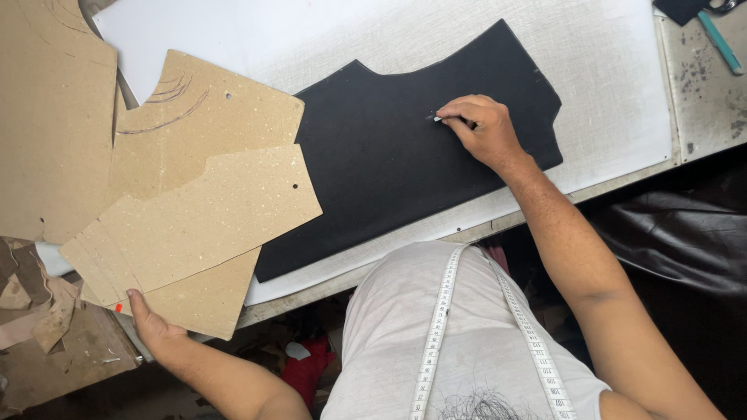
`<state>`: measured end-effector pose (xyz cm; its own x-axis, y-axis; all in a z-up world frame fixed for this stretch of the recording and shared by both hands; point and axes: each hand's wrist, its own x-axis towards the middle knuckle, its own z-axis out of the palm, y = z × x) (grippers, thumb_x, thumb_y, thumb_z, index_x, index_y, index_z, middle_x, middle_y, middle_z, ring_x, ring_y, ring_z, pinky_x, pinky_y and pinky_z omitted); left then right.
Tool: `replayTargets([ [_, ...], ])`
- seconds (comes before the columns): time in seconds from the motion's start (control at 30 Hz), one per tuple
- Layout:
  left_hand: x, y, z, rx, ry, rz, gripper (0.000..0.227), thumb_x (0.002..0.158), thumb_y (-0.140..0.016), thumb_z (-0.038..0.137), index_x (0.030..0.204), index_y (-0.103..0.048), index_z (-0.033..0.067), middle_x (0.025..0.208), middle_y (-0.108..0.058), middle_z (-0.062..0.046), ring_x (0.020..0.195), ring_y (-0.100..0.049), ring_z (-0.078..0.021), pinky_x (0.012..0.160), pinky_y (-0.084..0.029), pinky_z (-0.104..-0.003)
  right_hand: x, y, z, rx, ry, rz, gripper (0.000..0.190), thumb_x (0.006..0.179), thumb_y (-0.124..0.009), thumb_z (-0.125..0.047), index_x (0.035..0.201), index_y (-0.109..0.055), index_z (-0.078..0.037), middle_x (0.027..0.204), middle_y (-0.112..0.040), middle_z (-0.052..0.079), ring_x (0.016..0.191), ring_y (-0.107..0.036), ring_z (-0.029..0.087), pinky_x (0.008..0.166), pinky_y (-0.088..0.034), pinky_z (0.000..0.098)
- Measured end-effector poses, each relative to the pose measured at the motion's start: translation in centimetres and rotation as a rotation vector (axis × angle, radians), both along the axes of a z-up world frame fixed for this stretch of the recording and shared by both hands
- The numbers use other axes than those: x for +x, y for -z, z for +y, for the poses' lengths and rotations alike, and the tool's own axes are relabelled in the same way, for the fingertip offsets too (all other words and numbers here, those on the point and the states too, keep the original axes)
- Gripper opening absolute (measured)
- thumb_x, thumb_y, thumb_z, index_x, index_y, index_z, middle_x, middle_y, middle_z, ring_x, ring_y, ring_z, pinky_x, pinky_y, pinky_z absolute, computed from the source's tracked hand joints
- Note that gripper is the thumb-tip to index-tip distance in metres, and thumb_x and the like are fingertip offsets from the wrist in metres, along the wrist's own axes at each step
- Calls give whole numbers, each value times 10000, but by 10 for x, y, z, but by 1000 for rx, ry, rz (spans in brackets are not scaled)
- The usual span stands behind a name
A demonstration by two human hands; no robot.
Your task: The person places a cardboard pattern on black fabric and traces its outline with chalk. They then position a white paper pattern on the fabric, adjust it, and remove it, leaving a chalk outline on the fabric.
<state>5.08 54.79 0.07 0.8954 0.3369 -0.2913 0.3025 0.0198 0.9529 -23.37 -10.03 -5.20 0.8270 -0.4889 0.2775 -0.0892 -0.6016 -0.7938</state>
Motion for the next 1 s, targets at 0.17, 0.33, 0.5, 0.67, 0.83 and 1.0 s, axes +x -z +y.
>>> replayTargets([
  [0.17,-1,1,3,24,-17,42,802,922,-776,449,1514,-441,25,1542,-535,-157,1386,-558,-313,1118,-490,-467,1,3,0,-41,22,12,77,979,-767,-48,1021,-772,-113,1043,-776,34,1007,-722,176,909,-567,338],
  [0.33,3,6,10,36,12,28,806,912,-785,454,1509,-462,22,1538,-549,-166,1375,-582,-328,1110,-516,-485,-6,8,-9,-80,66,51,82,978,-765,-42,1019,-777,-112,1040,-775,32,1002,-713,180,904,-566,343],
  [0.5,4,10,13,35,10,23,803,926,-783,460,1518,-459,25,1544,-551,-165,1385,-582,-326,1119,-512,-479,-23,16,-29,-113,125,17,83,987,-773,-27,1016,-785,-104,1052,-775,40,994,-716,182,896,-558,335],
  [0.67,4,9,13,32,25,26,805,932,-778,455,1522,-437,28,1559,-534,-160,1411,-550,-320,1141,-479,-478,-51,25,-64,-182,242,111,100,999,-795,-12,1052,-792,-96,1050,-774,53,969,-707,179,844,-561,310],
  [0.83,3,7,11,44,29,9,818,928,-780,454,1519,-435,5,1558,-529,-162,1417,-540,-316,1162,-455,-476,-68,27,-90,-84,359,140,120,1005,-804,5,1087,-790,-81,1011,-745,71,888,-687,146,793,-576,268],
  [1.0,5,11,13,77,-17,34,835,958,-788,461,1527,-421,-28,1547,-511,-187,1395,-551,-326,1149,-481,-467,-52,9,-77,40,361,27,148,980,-779,68,1090,-765,-30,1072,-735,104,917,-710,134,763,-586,250],
])
